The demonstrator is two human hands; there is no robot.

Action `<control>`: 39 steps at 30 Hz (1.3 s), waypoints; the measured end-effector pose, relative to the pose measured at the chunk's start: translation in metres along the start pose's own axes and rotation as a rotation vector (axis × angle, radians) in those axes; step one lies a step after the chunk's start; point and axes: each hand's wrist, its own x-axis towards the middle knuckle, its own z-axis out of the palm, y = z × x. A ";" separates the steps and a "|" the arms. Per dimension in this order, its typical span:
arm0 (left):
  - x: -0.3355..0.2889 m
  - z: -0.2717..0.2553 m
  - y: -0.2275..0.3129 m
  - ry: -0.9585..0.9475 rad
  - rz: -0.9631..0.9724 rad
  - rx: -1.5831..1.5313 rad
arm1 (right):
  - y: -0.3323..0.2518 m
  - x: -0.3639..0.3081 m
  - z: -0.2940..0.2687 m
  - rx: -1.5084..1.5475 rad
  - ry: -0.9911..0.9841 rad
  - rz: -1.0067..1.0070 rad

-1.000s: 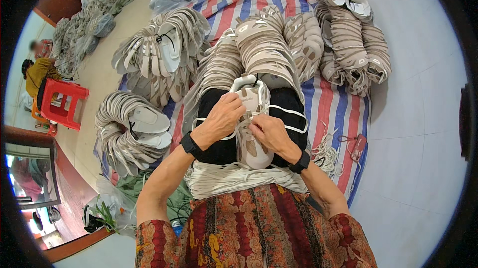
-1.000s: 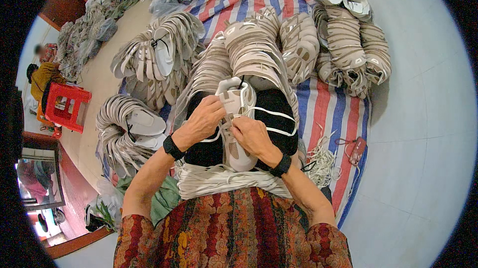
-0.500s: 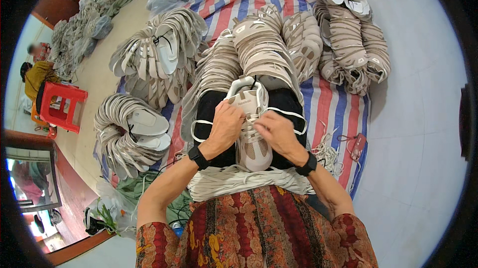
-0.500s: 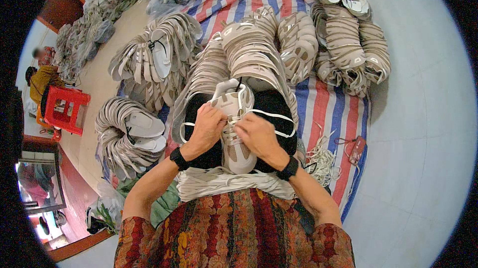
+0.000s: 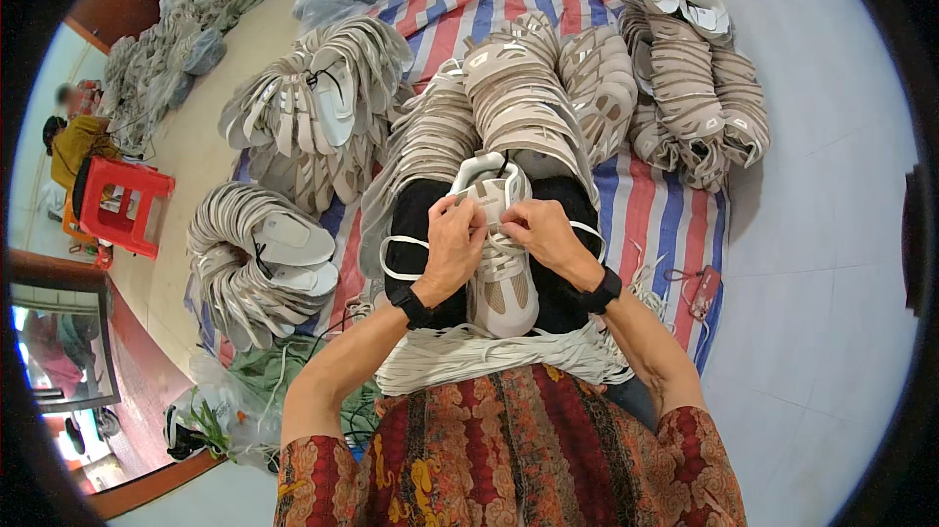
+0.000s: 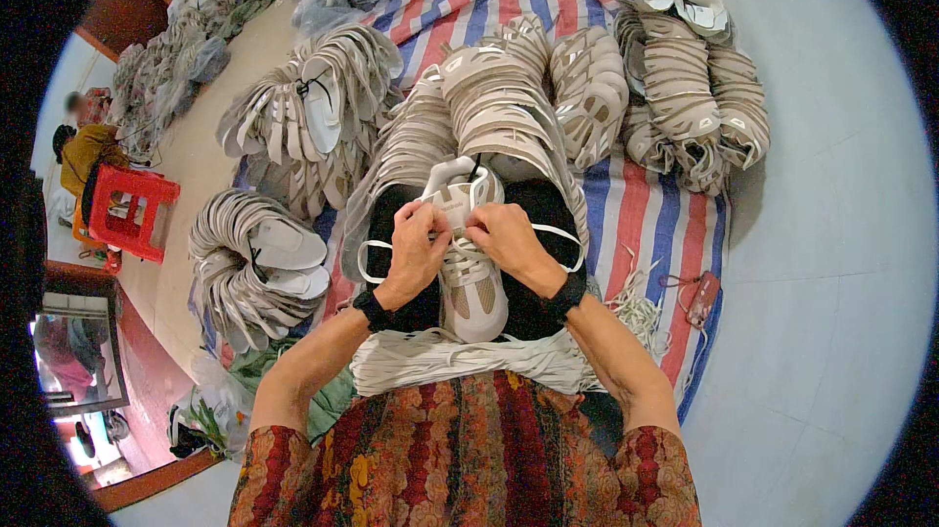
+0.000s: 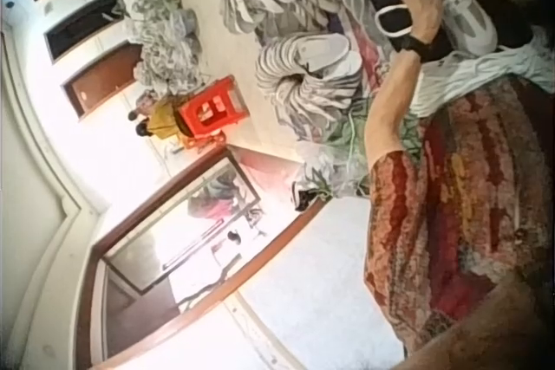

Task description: Lacing a white sneaker while sitting on the floor surrounded by many other shoes and laces.

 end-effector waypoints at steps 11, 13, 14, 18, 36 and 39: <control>0.006 -0.014 -0.007 -0.367 0.232 0.468 | 0.013 0.008 -0.091 -0.375 0.585 -0.008; 0.009 -0.012 -0.006 -0.372 0.221 0.446 | 0.019 0.011 -0.101 -0.602 0.527 0.064; 0.010 -0.011 -0.006 -0.381 0.206 0.424 | 0.021 0.007 -0.092 -0.735 0.468 0.031; 0.006 -0.018 -0.012 -0.319 0.100 0.259 | -0.014 0.013 -0.032 -0.578 0.289 -0.474; 0.009 -0.017 -0.006 -0.305 0.186 0.247 | 0.004 0.019 -0.032 -0.556 0.444 -0.354; 0.013 -0.017 0.000 -0.183 0.082 0.105 | 0.020 0.021 -0.070 -0.593 0.498 -0.160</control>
